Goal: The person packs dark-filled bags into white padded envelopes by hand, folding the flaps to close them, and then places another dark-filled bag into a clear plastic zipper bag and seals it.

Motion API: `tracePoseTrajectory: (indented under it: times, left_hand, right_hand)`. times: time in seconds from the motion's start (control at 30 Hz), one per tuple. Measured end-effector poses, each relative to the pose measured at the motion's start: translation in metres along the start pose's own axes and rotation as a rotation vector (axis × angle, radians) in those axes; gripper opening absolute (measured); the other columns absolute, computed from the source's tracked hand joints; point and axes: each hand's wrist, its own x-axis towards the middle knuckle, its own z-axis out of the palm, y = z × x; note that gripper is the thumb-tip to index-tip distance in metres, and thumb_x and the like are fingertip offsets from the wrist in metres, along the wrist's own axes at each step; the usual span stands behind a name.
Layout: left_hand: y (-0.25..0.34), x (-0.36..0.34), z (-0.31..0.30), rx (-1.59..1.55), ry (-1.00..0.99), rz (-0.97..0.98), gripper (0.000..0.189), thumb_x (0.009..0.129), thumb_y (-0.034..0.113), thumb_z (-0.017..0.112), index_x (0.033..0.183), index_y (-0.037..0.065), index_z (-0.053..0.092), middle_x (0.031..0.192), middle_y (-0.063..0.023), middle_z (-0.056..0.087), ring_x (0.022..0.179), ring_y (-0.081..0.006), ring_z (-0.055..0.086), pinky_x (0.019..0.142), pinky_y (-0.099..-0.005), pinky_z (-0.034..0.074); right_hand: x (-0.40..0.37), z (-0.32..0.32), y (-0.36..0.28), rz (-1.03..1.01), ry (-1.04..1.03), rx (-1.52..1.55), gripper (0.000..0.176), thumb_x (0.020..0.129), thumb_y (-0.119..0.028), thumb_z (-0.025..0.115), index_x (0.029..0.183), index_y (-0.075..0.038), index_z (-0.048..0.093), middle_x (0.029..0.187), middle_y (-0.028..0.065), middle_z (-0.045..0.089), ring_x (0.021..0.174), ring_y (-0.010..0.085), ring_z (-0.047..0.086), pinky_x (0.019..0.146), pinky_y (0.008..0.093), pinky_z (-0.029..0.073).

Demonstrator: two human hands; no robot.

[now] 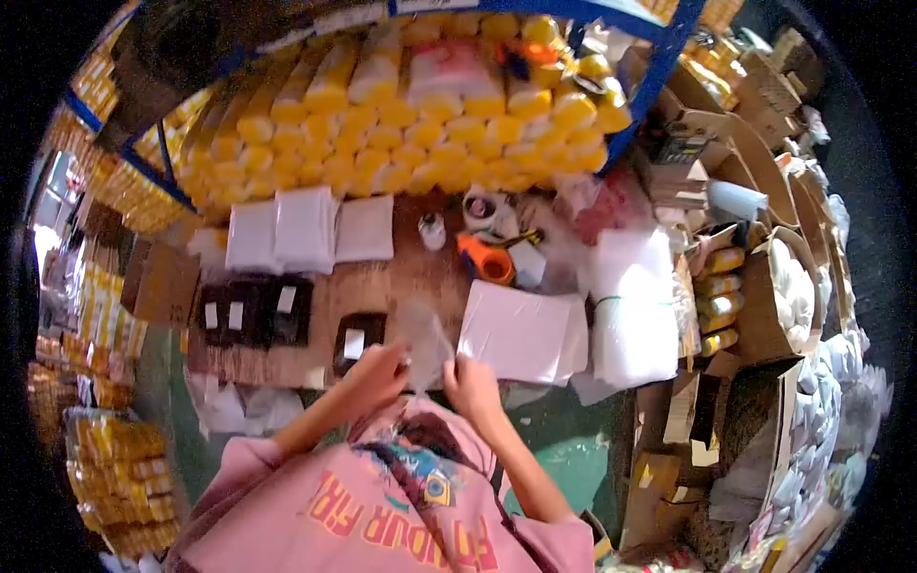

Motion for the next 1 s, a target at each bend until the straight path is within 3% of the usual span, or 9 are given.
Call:
tracePoseTrajectory:
  times: [0.13, 0.23, 0.37, 0.57, 0.7, 0.77, 0.83, 0.93, 1.0]
  left_hand:
    - [0.006, 0.008, 0.002, -0.094, 0.128, -0.029, 0.023, 0.081, 0.008, 0.057, 0.101, -0.001, 0.052, 0.071, -0.0264, 0.06, 0.073, -0.0442, 0.062, 0.061, -0.0491, 0.049]
    - [-0.032, 0.012, -0.005, 0.245, 0.23, -0.159, 0.022, 0.082, 0.012, 0.055, 0.098, -0.002, 0.051, 0.076, -0.0264, 0.062, 0.074, -0.045, 0.062, 0.065, -0.0511, 0.05]
    - [-0.049, -0.001, -0.013, 0.394, 0.133, -0.092, 0.021, 0.077, 0.014, 0.058, 0.092, -0.001, 0.054, 0.079, -0.0239, 0.064, 0.081, -0.0426, 0.062, 0.074, -0.0501, 0.05]
    - [-0.076, -0.011, -0.031, 0.0, 0.179, -0.237, 0.015, 0.071, 0.013, 0.066, 0.08, 0.0, 0.063, 0.076, -0.0187, 0.066, 0.074, -0.0349, 0.065, 0.068, -0.0417, 0.052]
    - [-0.081, -0.02, -0.021, -0.202, 0.346, -0.251, 0.012, 0.073, 0.007, 0.065, 0.083, 0.001, 0.067, 0.07, -0.0144, 0.067, 0.068, -0.0219, 0.069, 0.063, -0.0321, 0.053]
    - [-0.082, -0.026, -0.022, -0.401, 0.339, -0.383, 0.01, 0.075, 0.007, 0.064, 0.084, 0.001, 0.066, 0.068, -0.0099, 0.067, 0.063, -0.0159, 0.068, 0.06, -0.0274, 0.052]
    - [-0.082, -0.029, -0.023, -0.4, 0.351, -0.415, 0.011, 0.075, 0.006, 0.064, 0.085, 0.002, 0.066, 0.072, -0.0112, 0.067, 0.065, -0.0197, 0.068, 0.06, -0.0297, 0.052]
    - [-0.063, -0.029, -0.027, 0.007, 0.449, -0.236, 0.012, 0.075, 0.006, 0.063, 0.086, 0.004, 0.066, 0.075, -0.0127, 0.066, 0.069, -0.0255, 0.066, 0.062, -0.0339, 0.052]
    - [-0.056, -0.031, -0.021, 0.094, 0.418, -0.176, 0.014, 0.076, 0.009, 0.062, 0.089, 0.005, 0.065, 0.076, -0.0143, 0.063, 0.073, -0.0328, 0.064, 0.065, -0.0392, 0.052]
  right_hand:
    - [0.007, -0.002, -0.018, -0.019, 0.112, -0.051, 0.031, 0.088, -0.022, 0.054, 0.074, 0.006, 0.058, 0.067, 0.0293, 0.056, 0.065, 0.0461, 0.059, 0.06, 0.0519, 0.046]
    - [0.003, 0.001, 0.004, -0.007, 0.09, -0.18, 0.029, 0.085, -0.02, 0.057, 0.07, 0.005, 0.058, 0.068, 0.0301, 0.057, 0.067, 0.0464, 0.059, 0.062, 0.054, 0.046]
    - [0.008, 0.008, 0.011, -0.023, -0.023, -0.227, 0.029, 0.08, -0.021, 0.061, 0.067, 0.005, 0.06, 0.068, 0.0295, 0.058, 0.068, 0.0458, 0.06, 0.063, 0.0513, 0.048]
    - [0.011, 0.003, -0.005, 0.093, -0.152, -0.258, 0.027, 0.077, -0.022, 0.065, 0.073, 0.005, 0.063, 0.071, 0.0277, 0.062, 0.069, 0.0432, 0.063, 0.065, 0.0485, 0.05]
    - [0.014, 0.006, -0.009, 0.014, -0.051, -0.045, 0.019, 0.078, -0.014, 0.065, 0.086, 0.003, 0.06, 0.068, 0.0242, 0.061, 0.064, 0.0398, 0.063, 0.062, 0.0445, 0.05]
    - [0.015, 0.004, -0.016, 0.006, -0.049, 0.035, 0.018, 0.078, -0.011, 0.064, 0.09, 0.002, 0.059, 0.065, 0.0224, 0.06, 0.061, 0.0383, 0.062, 0.06, 0.0425, 0.049]
    - [0.016, 0.0, -0.029, 0.027, -0.075, 0.044, 0.017, 0.079, -0.008, 0.062, 0.092, 0.0, 0.058, 0.063, 0.0208, 0.058, 0.058, 0.0371, 0.06, 0.057, 0.0404, 0.049]
    - [0.019, 0.011, -0.025, -0.139, -0.037, 0.042, 0.016, 0.079, -0.007, 0.06, 0.094, -0.001, 0.059, 0.063, 0.0211, 0.058, 0.057, 0.036, 0.061, 0.053, 0.0409, 0.047]
    - [0.018, 0.016, -0.031, -0.198, -0.012, 0.03, 0.015, 0.08, -0.006, 0.059, 0.093, 0.0, 0.058, 0.063, 0.0212, 0.057, 0.056, 0.0359, 0.061, 0.052, 0.0419, 0.046]
